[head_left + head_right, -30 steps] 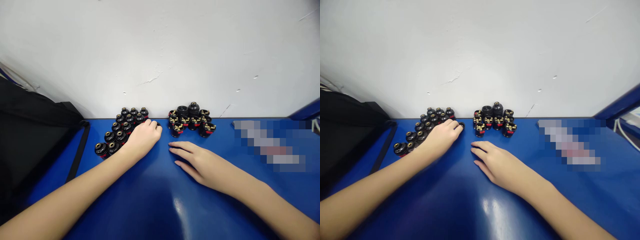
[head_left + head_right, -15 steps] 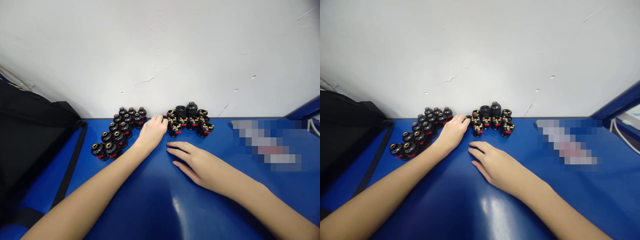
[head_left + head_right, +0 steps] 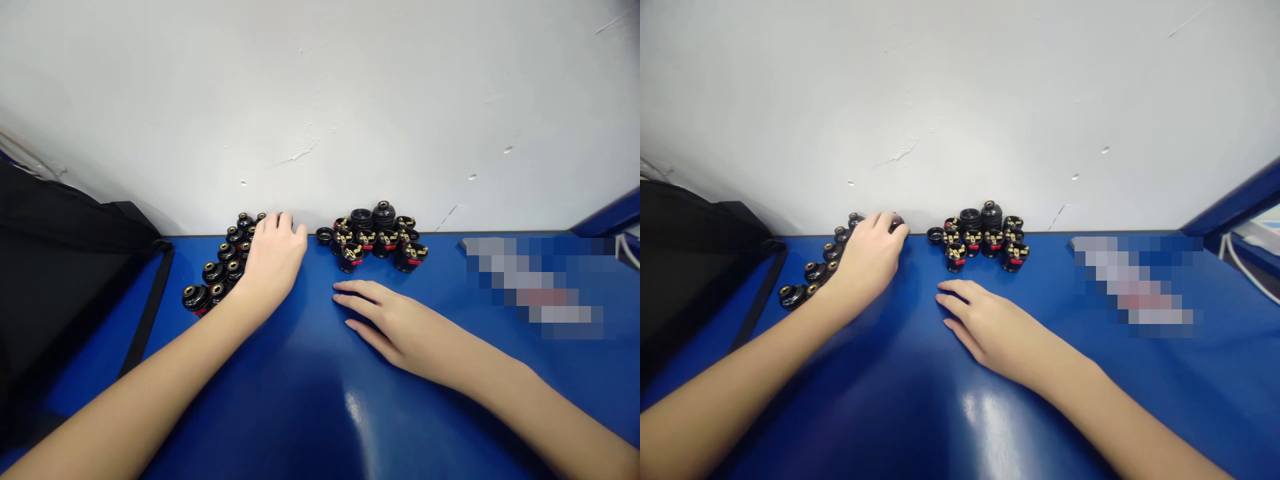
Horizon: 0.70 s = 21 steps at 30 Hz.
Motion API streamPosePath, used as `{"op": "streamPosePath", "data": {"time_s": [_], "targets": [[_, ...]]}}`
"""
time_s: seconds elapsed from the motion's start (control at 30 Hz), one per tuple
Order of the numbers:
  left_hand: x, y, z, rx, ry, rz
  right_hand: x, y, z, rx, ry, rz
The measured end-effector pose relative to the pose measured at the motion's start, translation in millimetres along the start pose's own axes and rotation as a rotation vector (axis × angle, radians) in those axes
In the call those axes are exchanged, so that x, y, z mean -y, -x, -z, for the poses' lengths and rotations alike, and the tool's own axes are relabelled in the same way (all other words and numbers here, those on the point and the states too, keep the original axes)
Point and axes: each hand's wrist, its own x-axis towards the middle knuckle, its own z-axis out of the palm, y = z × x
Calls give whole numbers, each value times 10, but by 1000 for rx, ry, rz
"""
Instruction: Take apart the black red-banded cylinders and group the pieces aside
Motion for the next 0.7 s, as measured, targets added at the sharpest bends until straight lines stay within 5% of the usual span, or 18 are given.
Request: {"op": "streamPosePath", "data": {"time_s": [0.1,0.27,0.7], "targets": [[122,76,-20,51,38,-41,-3,2,-6,-9,-1,2],[201,220,-134,-97,210,-143,-22,3,-31,-24,-14,-1],[120,390,-205,-156,344,-119,-33,5,-23,-26,-14,2]]}}
